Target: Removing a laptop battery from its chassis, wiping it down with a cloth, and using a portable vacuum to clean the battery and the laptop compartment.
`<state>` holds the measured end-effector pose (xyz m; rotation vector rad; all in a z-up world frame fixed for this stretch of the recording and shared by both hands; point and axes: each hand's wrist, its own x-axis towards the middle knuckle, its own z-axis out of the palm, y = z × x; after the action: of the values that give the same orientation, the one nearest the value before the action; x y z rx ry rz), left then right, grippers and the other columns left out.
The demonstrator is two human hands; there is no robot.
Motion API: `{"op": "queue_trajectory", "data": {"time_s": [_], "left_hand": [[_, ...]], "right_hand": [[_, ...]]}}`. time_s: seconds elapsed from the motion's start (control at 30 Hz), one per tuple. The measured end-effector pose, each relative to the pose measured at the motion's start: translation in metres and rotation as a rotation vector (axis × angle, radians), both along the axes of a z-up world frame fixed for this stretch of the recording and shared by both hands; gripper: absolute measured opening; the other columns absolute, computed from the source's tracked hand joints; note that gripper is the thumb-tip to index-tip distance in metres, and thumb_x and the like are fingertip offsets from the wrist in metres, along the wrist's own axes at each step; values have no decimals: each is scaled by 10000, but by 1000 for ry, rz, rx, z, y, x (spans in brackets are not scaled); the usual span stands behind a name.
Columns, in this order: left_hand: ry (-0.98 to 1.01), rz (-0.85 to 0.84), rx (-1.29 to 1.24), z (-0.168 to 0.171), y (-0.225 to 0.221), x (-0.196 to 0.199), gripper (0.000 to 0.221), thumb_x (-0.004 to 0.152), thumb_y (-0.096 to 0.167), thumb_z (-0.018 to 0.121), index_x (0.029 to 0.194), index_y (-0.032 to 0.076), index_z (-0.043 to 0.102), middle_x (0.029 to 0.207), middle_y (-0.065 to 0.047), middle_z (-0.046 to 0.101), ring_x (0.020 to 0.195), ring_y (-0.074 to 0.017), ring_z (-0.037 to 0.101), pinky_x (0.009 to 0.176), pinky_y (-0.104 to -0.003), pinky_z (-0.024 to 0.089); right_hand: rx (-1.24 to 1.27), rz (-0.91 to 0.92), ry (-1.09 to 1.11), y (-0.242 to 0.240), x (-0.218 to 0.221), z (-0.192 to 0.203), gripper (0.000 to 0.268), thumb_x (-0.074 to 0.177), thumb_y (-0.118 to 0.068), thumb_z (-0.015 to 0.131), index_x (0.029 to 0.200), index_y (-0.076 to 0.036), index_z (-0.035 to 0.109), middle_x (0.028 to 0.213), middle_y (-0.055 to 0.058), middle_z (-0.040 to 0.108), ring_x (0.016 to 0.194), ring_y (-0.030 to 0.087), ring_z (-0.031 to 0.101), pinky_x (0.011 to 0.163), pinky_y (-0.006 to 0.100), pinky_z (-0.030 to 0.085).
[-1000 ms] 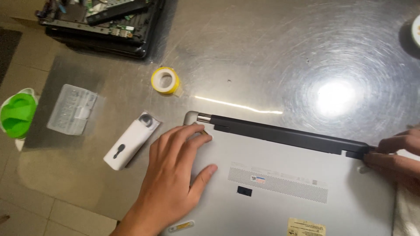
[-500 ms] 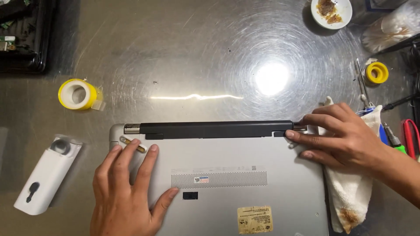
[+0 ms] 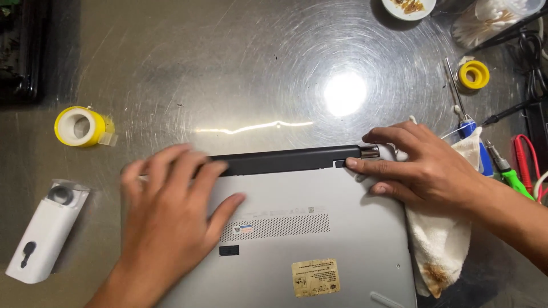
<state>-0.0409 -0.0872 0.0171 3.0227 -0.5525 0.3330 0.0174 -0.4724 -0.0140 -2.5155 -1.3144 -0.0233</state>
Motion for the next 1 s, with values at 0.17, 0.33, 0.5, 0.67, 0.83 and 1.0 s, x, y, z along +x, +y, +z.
{"op": "queue_trajectory", "data": {"time_s": [0.17, 0.33, 0.5, 0.67, 0.83, 1.0], "left_hand": [[427, -426, -248, -26, -71, 81, 532, 930, 525, 659, 1265, 112, 649, 1208, -89, 623, 1111, -328, 533, 913, -493, 440], [411, -411, -227, -36, -85, 84, 297, 976, 493, 631, 1034, 204, 661, 987, -17, 664, 928, -295, 620, 756, -461, 453], [466, -379, -222, -35, -88, 81, 303, 1002, 470, 604, 1046, 173, 635, 1008, -25, 647, 917, -280, 588, 787, -456, 483], [545, -368, -206, -28, -89, 84, 303, 1013, 469, 582, 1069, 172, 612, 1055, -28, 630, 931, -285, 587, 785, -476, 500], [620, -347, -233, -24, -88, 85, 303, 1019, 466, 573, 1079, 171, 605, 1067, -20, 620, 940, -277, 578, 765, -484, 504], [576, -384, -244, -29, -86, 86, 308, 1011, 463, 595, 1078, 163, 614, 1053, -26, 624, 906, -290, 584, 726, -483, 510]], "right_hand": [[-56, 1, 0, 3, 6, 8, 514, 919, -456, 628, 1418, -336, 609, 1304, 215, 623, 998, 343, 592, 717, 472, 517], [133, 24, 203, 12, 19, 19, 347, 938, -196, 676, 1272, -267, 735, 1089, 110, 670, 865, 267, 624, 713, 386, 524], [158, 166, 88, 20, 38, 34, 125, 916, -150, 721, 996, -53, 721, 971, 91, 712, 801, 243, 701, 633, 365, 570], [-18, 526, -133, 31, 58, 48, 45, 985, -44, 632, 995, -4, 647, 850, 90, 615, 607, 246, 552, 484, 389, 486], [-209, 753, -188, 35, 70, 48, 215, 906, 81, 648, 795, -81, 561, 668, 28, 499, 486, 200, 511, 312, 369, 470], [-210, 861, -218, 41, 76, 51, 139, 971, 26, 624, 856, -52, 620, 694, 33, 545, 513, 200, 549, 385, 350, 515]]}}
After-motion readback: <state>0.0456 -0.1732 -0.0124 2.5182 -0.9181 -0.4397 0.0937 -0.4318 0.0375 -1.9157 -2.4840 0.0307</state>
